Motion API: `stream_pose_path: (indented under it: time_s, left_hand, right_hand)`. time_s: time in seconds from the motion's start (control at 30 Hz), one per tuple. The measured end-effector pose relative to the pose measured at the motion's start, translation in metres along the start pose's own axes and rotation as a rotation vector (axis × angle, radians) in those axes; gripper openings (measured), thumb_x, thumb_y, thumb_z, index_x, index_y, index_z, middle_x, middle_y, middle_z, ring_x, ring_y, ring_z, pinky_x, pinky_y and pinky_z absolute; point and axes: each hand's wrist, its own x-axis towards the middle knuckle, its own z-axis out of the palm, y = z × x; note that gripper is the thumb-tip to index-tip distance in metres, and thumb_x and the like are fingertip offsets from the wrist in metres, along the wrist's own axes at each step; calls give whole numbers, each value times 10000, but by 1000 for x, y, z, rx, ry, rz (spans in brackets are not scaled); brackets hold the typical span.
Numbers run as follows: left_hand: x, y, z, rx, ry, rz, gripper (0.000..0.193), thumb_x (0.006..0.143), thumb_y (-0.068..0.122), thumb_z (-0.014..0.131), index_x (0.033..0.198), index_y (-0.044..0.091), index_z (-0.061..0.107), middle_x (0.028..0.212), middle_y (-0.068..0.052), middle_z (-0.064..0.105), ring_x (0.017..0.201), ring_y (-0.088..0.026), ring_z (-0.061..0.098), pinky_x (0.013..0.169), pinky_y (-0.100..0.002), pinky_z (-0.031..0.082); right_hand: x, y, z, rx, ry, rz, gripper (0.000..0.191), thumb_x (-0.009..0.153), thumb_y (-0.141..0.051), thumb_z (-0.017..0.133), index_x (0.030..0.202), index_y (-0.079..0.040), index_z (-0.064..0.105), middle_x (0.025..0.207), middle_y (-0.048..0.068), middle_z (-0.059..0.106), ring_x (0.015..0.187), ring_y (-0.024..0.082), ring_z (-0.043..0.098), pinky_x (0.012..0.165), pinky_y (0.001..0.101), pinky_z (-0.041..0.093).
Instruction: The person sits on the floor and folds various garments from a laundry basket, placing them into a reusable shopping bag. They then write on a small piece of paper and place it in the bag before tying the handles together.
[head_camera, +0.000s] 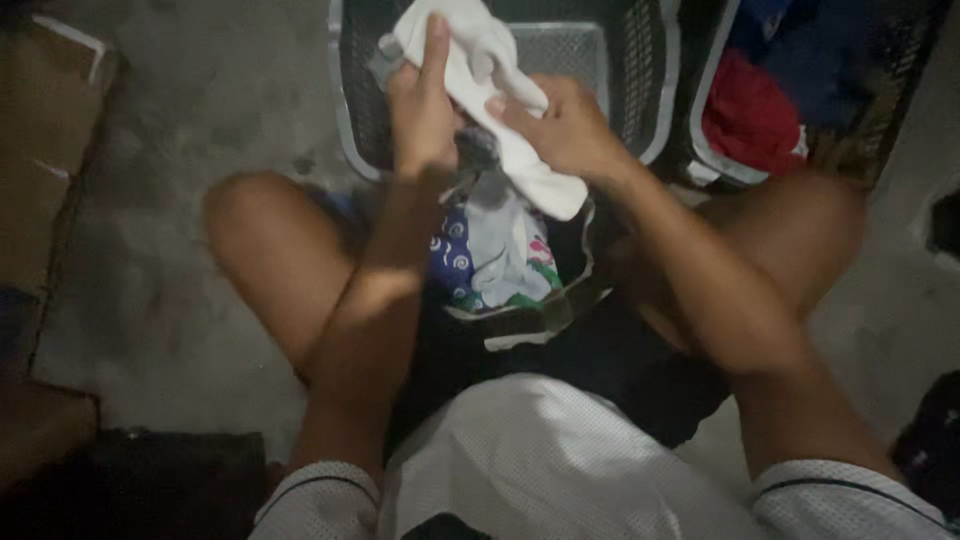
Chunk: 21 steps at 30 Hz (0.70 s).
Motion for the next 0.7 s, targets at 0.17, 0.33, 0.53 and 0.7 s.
stream_pose_path:
  time_s: [0.17, 0.33, 0.53, 0.7]
  left_hand:
    - [4, -38, -40, 238, -228, -276, 425, 968, 394, 685, 1093, -12, 704, 850, -101, 758, 588, -176, 726, 472, -332, 614]
    - [-29, -95, -70, 171, -326, -484, 420, 981, 384, 706, 1110, -16, 695, 837, -88, 721, 570, -171, 659, 469, -312, 526]
    - [-70, -101, -97, 418, -326, -684, 415, 938, 446, 664, 1022, 39, 682, 769, -53, 697, 535, -157, 649, 461, -296, 504]
    - [-96, -97, -84, 330, -324, -768, 475, 999, 523, 576, 1054, 74, 723, 814, -22, 662, 656, -108, 609, 589, -261, 512]
  right_hand:
    - [-22, 46, 18, 102, 48, -173, 322, 1066, -272, 658, 1227, 6, 690, 1011, 89, 731, 826, 96, 665, 663, 279, 539]
    - [-63, 90, 78, 39, 198, 93, 379, 1052, -309, 639, 1273, -2, 618, 988, 148, 737, 819, 182, 689, 719, 368, 551]
    - [-86, 97, 90, -199, 281, 178, 457, 926, -252, 636, 1323, -28, 608, 999, 216, 742, 906, 335, 734, 810, 442, 552]
    - [-103, 67, 99, -724, 162, -100, 640, 865, -278, 709, 1385, 51, 533, 1163, 262, 679, 911, 397, 701, 777, 466, 561]
